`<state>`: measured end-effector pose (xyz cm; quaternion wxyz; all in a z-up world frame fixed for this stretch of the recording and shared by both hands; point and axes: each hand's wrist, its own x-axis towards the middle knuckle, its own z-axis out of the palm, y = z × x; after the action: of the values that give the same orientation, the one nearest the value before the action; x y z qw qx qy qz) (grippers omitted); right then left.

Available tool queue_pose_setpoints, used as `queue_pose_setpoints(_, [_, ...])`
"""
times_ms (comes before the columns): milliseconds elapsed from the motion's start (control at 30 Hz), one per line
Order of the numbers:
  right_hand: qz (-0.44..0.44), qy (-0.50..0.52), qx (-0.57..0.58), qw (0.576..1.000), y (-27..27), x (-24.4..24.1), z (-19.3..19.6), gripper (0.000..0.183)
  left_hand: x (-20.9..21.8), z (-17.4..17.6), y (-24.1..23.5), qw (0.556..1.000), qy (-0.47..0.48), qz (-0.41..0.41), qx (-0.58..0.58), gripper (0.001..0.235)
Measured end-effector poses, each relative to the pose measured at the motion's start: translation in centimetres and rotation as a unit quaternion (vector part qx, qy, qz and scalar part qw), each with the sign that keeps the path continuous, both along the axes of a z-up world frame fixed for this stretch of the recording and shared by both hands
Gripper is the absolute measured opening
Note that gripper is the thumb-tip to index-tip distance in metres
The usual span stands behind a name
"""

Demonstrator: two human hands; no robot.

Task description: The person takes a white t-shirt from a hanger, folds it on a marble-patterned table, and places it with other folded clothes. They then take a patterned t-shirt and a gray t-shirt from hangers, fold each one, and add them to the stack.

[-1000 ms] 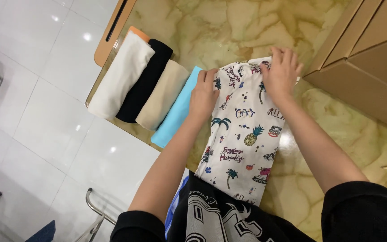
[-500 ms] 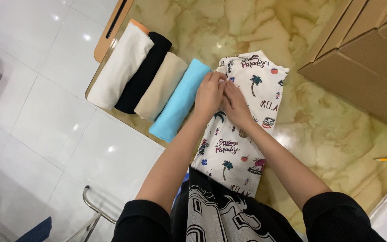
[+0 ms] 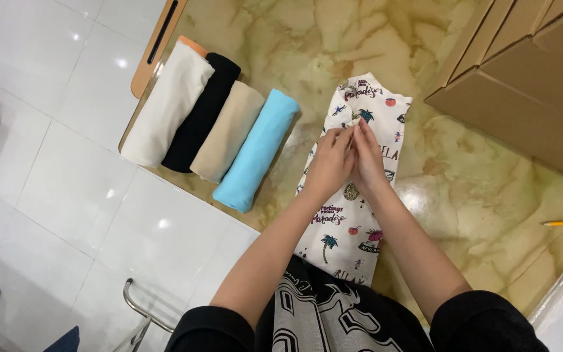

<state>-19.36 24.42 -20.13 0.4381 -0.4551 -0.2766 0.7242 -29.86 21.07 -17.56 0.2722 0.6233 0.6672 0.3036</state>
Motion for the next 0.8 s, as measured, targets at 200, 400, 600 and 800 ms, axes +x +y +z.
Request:
queue_pose_setpoints(200, [-0.01,-0.133,-0.032,0.99,1.4,1.0,-0.4,0.055,0.1,-0.4,-1.8,1.0,-0.009,0.012,0.005,0.051])
queue_pose_setpoints(400, [-0.002,-0.133,-0.015,0.991,2.4,1.5,1.7,0.052,-2.3,-1.7,-3.2,0.989,0.111,0.034,-0.096,0.103])
queue_pose_setpoints(600, [-0.01,-0.18,-0.015,0.983,2.0,1.5,3.0,0.054,-4.8,-2.0,-3.2,0.989,0.046,0.058,-0.131,0.086])
queue_pose_setpoints(800, [-0.043,-0.277,0.05,0.959,2.4,3.8,-0.6,0.058,-6.4,-3.1,-4.1,0.989,0.087,0.013,-0.123,0.063])
